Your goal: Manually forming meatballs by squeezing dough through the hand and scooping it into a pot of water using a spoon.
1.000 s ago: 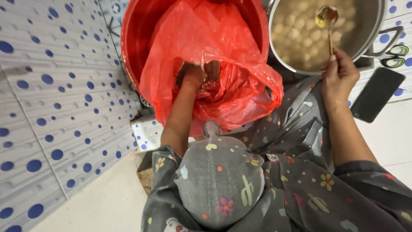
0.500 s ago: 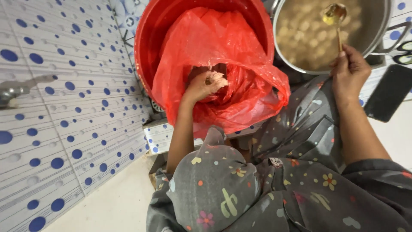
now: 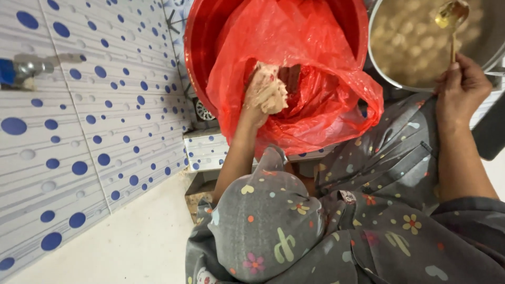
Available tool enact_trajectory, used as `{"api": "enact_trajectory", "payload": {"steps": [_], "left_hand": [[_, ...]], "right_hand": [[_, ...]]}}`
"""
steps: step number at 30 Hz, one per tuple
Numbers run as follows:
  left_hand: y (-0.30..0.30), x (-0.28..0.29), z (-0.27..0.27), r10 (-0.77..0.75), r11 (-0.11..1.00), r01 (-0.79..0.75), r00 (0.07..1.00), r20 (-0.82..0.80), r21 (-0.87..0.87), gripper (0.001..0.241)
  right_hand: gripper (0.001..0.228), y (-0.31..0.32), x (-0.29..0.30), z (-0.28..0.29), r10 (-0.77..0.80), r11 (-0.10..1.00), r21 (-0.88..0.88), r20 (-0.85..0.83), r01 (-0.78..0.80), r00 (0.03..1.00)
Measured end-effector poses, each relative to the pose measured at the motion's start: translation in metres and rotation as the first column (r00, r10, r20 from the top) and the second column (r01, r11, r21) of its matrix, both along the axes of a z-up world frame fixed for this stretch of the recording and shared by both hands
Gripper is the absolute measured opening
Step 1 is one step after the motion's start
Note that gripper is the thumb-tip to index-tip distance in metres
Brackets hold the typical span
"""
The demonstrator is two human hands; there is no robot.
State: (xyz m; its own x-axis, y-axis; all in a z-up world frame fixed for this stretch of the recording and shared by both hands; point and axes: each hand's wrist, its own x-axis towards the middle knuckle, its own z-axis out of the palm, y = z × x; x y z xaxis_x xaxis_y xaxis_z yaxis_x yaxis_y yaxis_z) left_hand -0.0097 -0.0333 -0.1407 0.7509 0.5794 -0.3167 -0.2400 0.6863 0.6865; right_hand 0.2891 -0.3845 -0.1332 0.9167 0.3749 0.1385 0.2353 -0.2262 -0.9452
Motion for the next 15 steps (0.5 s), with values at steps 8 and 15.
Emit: {"api": "enact_trajectory", "payload": {"steps": [8, 15], "left_hand": [[0.006, 0.002, -0.079, -0.331, 0.671, 0.4, 0.915, 0.23, -0.624, 0.051], [-0.014, 0.009, 0.047, 0.151, 0.905, 0.015, 0.923, -0.354, 0.426, 0.021]], "right_hand": [[0.023, -0.001, 0.001, 0.002, -0.037, 0.999, -0.015, -0.024, 0.037, 0.999], [0.032, 0.0, 0.001, 0.004, -0.006, 1.0, -0.026, -0.012, 0.005, 1.0]]}}
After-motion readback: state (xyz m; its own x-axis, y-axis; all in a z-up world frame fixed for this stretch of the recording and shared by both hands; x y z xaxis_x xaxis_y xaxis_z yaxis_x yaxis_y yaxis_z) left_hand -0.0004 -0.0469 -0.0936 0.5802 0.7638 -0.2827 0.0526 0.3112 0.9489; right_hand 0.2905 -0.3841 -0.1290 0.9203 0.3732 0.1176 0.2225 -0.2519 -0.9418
